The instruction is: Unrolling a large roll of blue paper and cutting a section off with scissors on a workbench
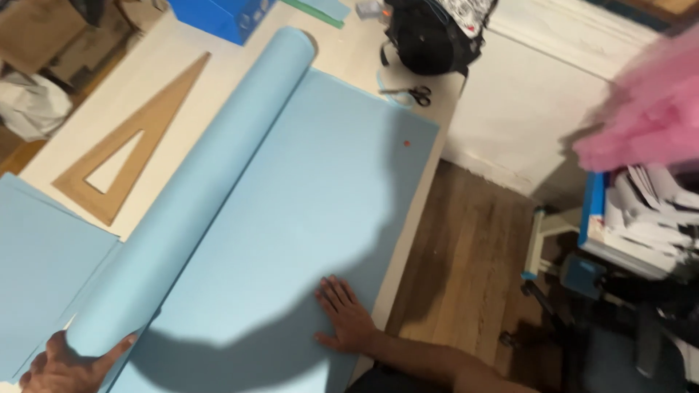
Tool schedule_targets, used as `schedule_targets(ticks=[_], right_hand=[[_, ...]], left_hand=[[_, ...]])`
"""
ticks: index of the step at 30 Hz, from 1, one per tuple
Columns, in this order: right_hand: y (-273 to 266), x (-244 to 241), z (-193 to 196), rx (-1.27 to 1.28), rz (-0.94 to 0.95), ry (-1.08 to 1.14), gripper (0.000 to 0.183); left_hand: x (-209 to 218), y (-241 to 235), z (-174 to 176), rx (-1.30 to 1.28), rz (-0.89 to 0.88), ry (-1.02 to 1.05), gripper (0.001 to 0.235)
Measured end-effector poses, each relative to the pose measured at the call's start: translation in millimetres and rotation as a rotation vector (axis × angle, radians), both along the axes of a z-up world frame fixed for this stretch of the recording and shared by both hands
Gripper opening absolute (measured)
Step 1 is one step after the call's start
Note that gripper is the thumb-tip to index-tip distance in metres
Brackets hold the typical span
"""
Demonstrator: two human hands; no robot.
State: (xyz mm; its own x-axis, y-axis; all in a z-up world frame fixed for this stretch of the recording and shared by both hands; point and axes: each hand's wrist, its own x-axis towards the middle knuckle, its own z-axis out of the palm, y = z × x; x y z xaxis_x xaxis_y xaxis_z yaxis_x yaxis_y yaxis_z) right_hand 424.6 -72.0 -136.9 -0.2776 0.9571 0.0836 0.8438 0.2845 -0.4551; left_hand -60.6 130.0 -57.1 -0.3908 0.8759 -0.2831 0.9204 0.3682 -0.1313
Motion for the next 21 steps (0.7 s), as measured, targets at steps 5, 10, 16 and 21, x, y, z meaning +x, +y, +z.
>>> schedule_targets(ticks=[5, 10, 16, 21], right_hand=[[-13.6, 4.8, 7.7, -0.026, 0.008, 0.003, 0.093], [-26.5, 10.8, -2.8, -0.034, 0.006, 0.005, 0.093], [-27.1, 14.2, 5.7, 0.041, -0.004, 0.063, 0.089], [-25.1, 15.3, 7.5, 0.016, 0.009, 0.055, 0.091]], left_hand=[[-22.5, -39.5, -53.8, 0.368, -0.235, 0.499, 0.120], [-29.7, -45.0, -65.3, 0.220, -0.106, 0.302, 0.131], [8.2, -40.6, -19.3, 0.040, 0.007, 0.162, 0.143], [4.6, -55.3, -23.6, 0.155, -0.135, 0.171, 0.148]])
